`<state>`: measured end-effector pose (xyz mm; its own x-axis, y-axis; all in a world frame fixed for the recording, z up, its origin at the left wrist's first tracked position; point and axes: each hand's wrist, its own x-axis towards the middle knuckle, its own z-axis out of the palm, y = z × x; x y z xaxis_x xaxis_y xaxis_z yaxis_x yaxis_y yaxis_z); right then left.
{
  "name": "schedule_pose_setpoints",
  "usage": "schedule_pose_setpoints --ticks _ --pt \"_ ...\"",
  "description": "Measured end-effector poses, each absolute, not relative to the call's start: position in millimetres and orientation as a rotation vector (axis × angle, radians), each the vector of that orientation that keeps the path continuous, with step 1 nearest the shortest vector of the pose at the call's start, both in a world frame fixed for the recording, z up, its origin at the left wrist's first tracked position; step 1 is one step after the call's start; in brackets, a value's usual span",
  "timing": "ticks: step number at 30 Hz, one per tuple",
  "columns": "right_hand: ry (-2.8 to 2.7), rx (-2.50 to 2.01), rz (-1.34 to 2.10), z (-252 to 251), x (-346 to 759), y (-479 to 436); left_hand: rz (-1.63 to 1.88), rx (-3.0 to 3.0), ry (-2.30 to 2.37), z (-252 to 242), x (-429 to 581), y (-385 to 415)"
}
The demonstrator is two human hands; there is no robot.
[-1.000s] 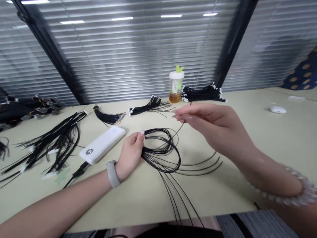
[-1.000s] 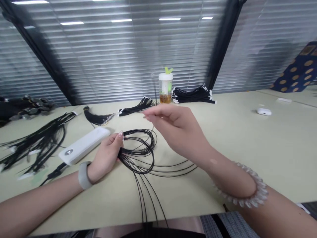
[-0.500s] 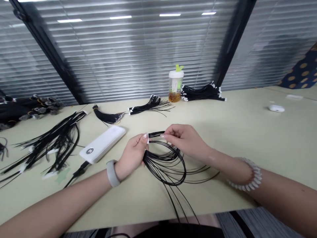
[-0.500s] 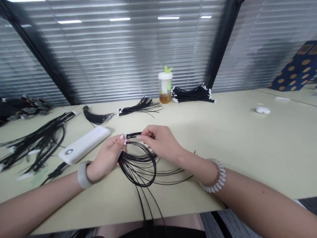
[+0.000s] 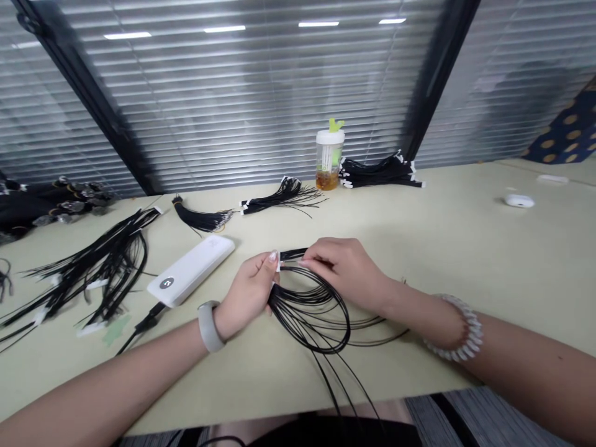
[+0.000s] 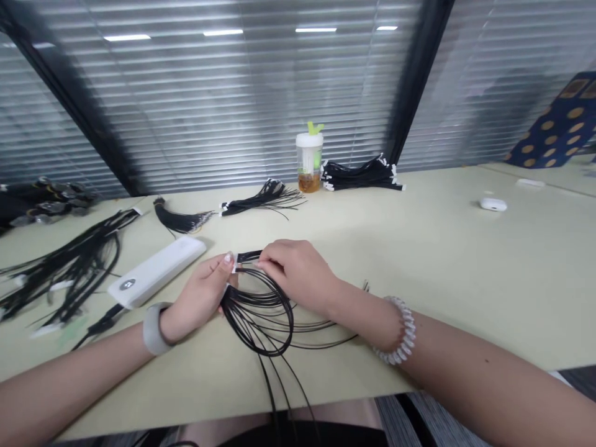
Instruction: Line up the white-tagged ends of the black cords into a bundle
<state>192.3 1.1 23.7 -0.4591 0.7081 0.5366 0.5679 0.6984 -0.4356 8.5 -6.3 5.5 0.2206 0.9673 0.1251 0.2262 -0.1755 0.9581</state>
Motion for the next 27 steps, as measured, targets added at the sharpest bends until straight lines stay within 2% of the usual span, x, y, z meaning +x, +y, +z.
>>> schedule_pose_setpoints --ticks 6,10,19,27 --pt "-2.358 -0.938 -0.071 19.8 193.2 0.7 1.02 1.635 1.128 6.7 8.7 -6.7" --pt "-2.437 -0.908 -0.139 18.8 192.8 0.2 0.986 1.653 1.111 5.3 8.3 -7.1" --pt "-2.481 -0.885 -0.078 13.4 191.0 0.6 0.971 1.686 1.14 7.3 10.2 -9.7" --pt "-2.236 -1.193 0.231 29.2 196.7 5.6 1.146 1.523 1.276 8.0 12.0 -5.8"
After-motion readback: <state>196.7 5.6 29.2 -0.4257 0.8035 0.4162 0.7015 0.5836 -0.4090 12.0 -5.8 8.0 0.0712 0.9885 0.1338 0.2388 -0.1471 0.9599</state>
